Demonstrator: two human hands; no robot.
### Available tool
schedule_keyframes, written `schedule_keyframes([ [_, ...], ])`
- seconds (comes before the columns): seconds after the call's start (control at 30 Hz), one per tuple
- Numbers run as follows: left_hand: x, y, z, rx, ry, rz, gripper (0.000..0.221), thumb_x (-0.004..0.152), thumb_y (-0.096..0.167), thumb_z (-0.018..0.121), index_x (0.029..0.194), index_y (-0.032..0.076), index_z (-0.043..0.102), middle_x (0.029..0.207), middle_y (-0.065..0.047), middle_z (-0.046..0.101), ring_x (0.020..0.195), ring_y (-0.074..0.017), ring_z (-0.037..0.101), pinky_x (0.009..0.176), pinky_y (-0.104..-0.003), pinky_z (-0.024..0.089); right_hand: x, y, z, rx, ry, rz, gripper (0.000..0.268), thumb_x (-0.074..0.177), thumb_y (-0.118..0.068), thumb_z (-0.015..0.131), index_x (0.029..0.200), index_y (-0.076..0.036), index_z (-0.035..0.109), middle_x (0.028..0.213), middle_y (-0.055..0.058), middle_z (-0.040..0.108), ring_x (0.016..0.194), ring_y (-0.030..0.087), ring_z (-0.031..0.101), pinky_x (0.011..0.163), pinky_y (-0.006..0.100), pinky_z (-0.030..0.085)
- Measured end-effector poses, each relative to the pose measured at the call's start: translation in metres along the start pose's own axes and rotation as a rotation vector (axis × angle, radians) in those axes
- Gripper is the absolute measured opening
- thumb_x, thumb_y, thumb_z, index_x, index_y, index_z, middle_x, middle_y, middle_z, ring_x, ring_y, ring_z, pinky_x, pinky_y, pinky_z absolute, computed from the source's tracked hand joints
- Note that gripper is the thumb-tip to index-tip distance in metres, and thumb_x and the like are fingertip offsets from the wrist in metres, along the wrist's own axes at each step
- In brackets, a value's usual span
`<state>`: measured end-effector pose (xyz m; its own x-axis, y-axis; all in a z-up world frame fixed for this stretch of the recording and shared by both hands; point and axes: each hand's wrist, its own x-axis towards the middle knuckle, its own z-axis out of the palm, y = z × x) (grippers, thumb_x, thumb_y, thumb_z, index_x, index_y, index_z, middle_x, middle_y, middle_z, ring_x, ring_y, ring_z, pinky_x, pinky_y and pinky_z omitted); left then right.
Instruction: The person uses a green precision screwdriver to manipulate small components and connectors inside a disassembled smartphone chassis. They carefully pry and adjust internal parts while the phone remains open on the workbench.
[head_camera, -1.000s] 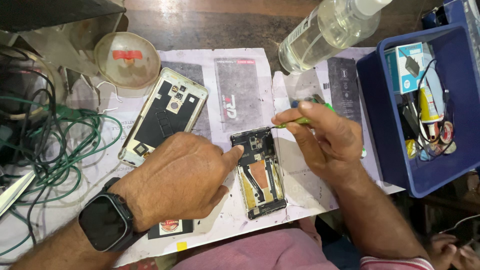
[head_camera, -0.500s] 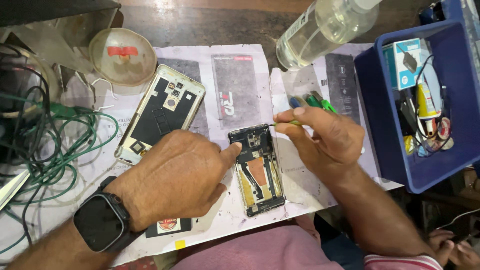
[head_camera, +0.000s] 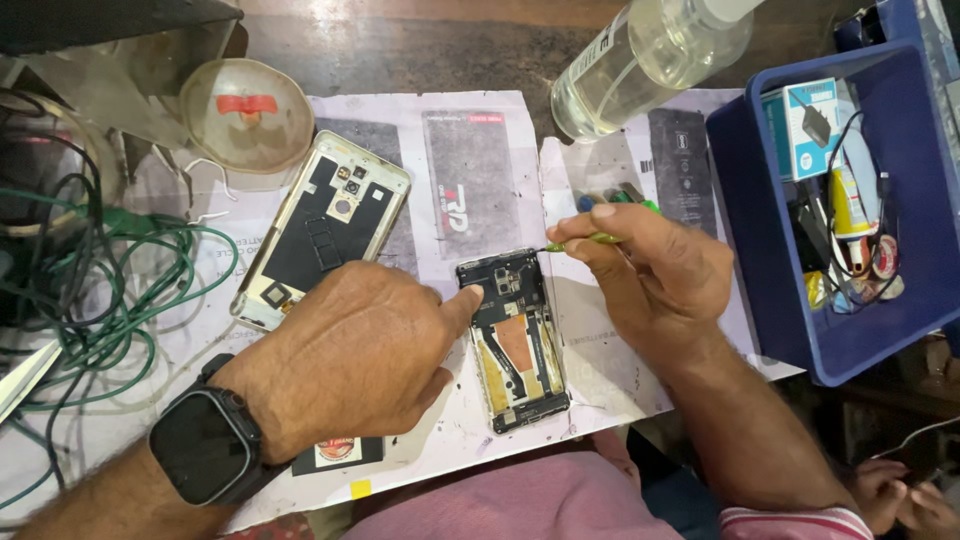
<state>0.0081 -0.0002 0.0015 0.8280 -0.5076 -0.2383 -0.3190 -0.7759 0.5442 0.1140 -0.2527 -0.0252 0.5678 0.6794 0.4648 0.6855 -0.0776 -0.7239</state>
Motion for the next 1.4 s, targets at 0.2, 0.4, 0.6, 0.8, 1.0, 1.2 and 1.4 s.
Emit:
schedule_keyframes([
  [0.2,0.000,-0.002,0.003,0.028,0.003,0.014,0.064,0.080,0.029,0.073,0.135,-0.002,0.059,0.071,-0.013,0.070,0.073,-0.0334,0.071,0.066,-0.046,0.055,0.009,-0.003,-0.005,-0.157,0.058,-0.080,0.049,0.082,0.000,0.081,0.125,-0.002,0.058,0.107,0.020,0.070,0.097,0.026,0.071,0.079,0.029,0.061],
  [0.4,0.000,-0.001,0.000,-0.007,0.025,0.014,0.065,0.077,0.025,0.074,0.134,-0.003,0.060,0.073,-0.016,0.070,0.074,-0.0366,0.070,0.064,-0.047,0.054,0.007,-0.011,-0.002,-0.131,0.090,-0.039,0.032,0.098,0.008,0.079,0.124,-0.004,0.065,0.103,0.014,0.074,0.089,0.018,0.076,0.078,0.025,0.064],
  [0.6,0.000,0.000,-0.002,-0.022,0.036,0.014,0.064,0.076,0.025,0.075,0.132,-0.003,0.061,0.072,-0.016,0.069,0.074,-0.0373,0.070,0.064,-0.047,0.054,0.010,-0.009,-0.002,-0.086,0.019,-0.038,0.034,0.101,0.012,0.071,0.131,-0.001,0.060,0.111,0.018,0.075,0.094,0.023,0.079,0.085,0.030,0.068],
  [0.8,0.000,0.001,-0.001,0.007,0.024,0.011,0.063,0.078,0.027,0.075,0.132,-0.002,0.060,0.072,-0.015,0.069,0.073,-0.0358,0.070,0.065,-0.047,0.054,0.011,-0.007,0.000,0.017,-0.023,-0.045,0.043,0.107,0.012,0.064,0.144,-0.003,0.049,0.126,0.020,0.071,0.104,0.021,0.076,0.091,0.032,0.067],
  [1.0,-0.001,-0.001,0.002,0.022,-0.019,-0.008,0.063,0.081,0.028,0.073,0.135,-0.001,0.059,0.070,-0.013,0.069,0.072,-0.0335,0.070,0.066,-0.045,0.055,0.014,0.006,0.003,0.129,0.020,-0.054,0.056,0.087,0.007,0.069,0.139,-0.006,0.053,0.117,0.021,0.069,0.104,0.024,0.072,0.085,0.028,0.066],
  [1.2,-0.001,-0.002,0.005,0.034,0.019,0.011,0.065,0.079,0.029,0.074,0.135,-0.002,0.059,0.070,-0.013,0.068,0.069,-0.0344,0.069,0.065,-0.047,0.054,0.003,0.010,-0.004,-0.025,0.117,-0.090,0.053,0.097,0.020,0.072,0.142,-0.006,0.059,0.105,0.017,0.072,0.087,0.023,0.074,0.080,0.027,0.065],
  [1.4,-0.001,-0.003,0.004,0.012,-0.024,-0.012,0.067,0.081,0.029,0.073,0.138,-0.002,0.057,0.070,-0.012,0.069,0.070,-0.0338,0.069,0.065,-0.046,0.054,0.006,0.007,-0.003,0.151,0.070,-0.005,0.044,0.101,0.019,0.061,0.140,0.001,0.053,0.111,0.023,0.072,0.094,0.028,0.075,0.085,0.033,0.067],
])
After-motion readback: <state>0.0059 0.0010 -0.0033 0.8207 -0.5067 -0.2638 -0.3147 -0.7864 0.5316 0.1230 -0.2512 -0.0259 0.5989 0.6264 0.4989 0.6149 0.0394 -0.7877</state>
